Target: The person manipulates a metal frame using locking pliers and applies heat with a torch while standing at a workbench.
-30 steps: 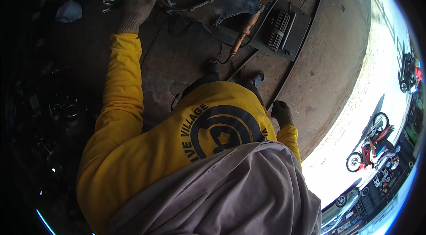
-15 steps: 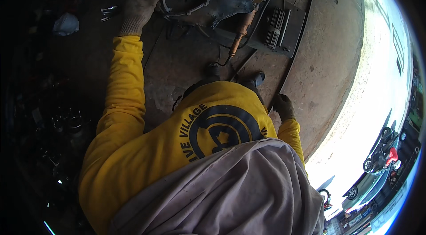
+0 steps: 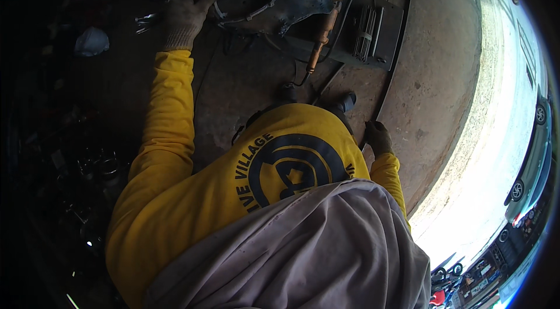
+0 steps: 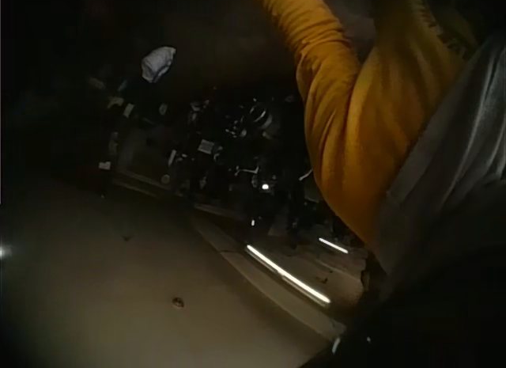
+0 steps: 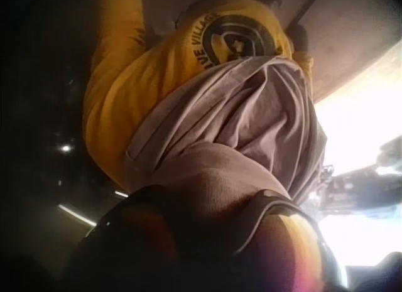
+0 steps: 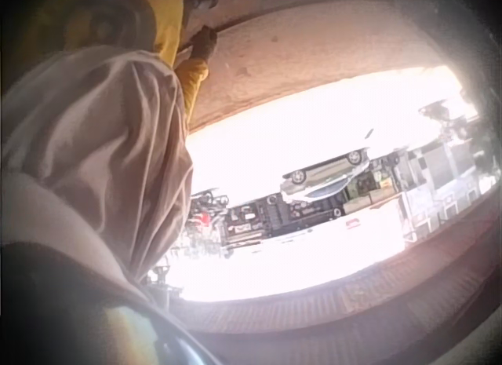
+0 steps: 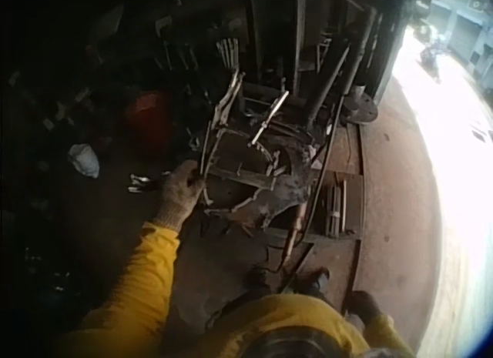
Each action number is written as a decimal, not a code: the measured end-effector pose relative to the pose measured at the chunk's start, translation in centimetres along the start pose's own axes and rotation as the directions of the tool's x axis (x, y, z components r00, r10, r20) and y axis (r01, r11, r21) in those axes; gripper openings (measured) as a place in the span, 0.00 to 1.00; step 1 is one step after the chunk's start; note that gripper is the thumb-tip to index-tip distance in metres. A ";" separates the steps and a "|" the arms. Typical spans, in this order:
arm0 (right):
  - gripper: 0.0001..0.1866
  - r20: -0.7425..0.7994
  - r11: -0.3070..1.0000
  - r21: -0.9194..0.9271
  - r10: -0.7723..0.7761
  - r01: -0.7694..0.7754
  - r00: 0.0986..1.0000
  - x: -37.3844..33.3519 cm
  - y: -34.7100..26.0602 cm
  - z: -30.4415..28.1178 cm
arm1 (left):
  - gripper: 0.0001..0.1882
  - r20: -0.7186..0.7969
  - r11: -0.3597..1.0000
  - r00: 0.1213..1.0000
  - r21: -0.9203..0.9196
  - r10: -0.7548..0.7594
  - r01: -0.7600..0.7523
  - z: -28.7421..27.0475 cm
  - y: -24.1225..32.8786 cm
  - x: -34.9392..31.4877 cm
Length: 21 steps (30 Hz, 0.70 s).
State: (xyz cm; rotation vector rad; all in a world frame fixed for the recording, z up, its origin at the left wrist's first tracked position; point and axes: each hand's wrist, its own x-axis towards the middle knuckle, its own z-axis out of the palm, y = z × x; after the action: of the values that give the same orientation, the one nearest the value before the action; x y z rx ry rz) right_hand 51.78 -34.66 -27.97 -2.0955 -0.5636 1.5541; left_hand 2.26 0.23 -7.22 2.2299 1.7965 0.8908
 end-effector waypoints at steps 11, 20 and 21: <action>0.16 -0.060 0.999 0.051 0.002 0.001 0.998 -2.4 -2.7 2.0 | 0.14 -0.044 0.969 0.986 0.194 0.163 -0.152 1.7 -1.4 0.1; 0.17 -0.068 1.000 -0.017 -0.012 0.011 0.998 -3.0 -2.2 2.7 | 0.14 0.382 0.974 0.896 0.097 -0.227 0.206 -2.9 2.2 3.2; 0.18 -0.061 0.999 -0.017 -0.030 0.029 0.998 -2.8 -2.0 2.8 | 0.15 0.477 0.950 0.827 0.057 -0.297 0.308 -3.2 2.6 3.4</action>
State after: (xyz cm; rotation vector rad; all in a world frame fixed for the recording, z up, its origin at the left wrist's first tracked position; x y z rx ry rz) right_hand 48.20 -34.34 -25.31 -2.1293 -0.5837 1.4687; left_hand 3.11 1.93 -2.20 1.8495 1.7975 0.2560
